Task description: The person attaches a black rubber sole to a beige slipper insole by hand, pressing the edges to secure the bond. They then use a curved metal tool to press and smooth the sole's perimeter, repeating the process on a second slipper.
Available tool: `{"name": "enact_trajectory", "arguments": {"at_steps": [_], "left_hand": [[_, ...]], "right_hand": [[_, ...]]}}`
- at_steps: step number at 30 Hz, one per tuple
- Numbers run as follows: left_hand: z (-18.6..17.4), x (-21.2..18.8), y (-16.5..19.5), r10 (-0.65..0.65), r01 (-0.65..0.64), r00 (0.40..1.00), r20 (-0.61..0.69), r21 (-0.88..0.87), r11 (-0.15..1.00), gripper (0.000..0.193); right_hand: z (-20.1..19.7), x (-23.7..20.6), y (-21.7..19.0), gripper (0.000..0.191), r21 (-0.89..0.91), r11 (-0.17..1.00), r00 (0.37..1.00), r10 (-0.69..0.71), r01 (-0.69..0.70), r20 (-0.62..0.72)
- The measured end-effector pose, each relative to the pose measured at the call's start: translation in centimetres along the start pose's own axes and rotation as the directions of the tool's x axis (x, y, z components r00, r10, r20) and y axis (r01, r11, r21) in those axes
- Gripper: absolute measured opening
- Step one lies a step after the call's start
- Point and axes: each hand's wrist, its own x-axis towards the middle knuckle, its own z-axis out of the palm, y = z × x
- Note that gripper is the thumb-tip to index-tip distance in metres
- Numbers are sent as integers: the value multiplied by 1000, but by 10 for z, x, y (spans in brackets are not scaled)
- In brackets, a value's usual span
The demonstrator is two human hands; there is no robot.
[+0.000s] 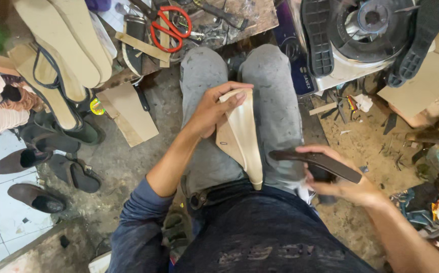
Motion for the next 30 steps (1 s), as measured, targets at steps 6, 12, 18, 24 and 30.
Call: {"name": "enact_trajectory", "arguments": {"at_steps": [6, 12, 18, 24, 30], "left_hand": [[-3, 20, -4, -25, 35, 995, -95, 107, 994, 34], [-11, 29, -7, -25, 28, 999, -42, 80, 996, 31], [-22, 33, -3, -30, 30, 1000, -6, 69, 997, 33], [-29, 38, 2, -48, 49, 999, -13, 44, 998, 32], [-40, 52, 8, -28, 26, 999, 17, 99, 995, 32]], "right_hand": [[3, 54, -48, 42, -688, 696, 926, -365, 205, -93], [-1, 96, -69, 36, 292, 953, 972, -12, 82, -234], [6, 125, -65, 32, 434, 880, 956, -72, 195, -284], [14, 135, -82, 25, 150, 978, 939, -91, 148, -332], [-4, 161, -122, 25, -388, 920, 964, -148, 52, -221]]}}
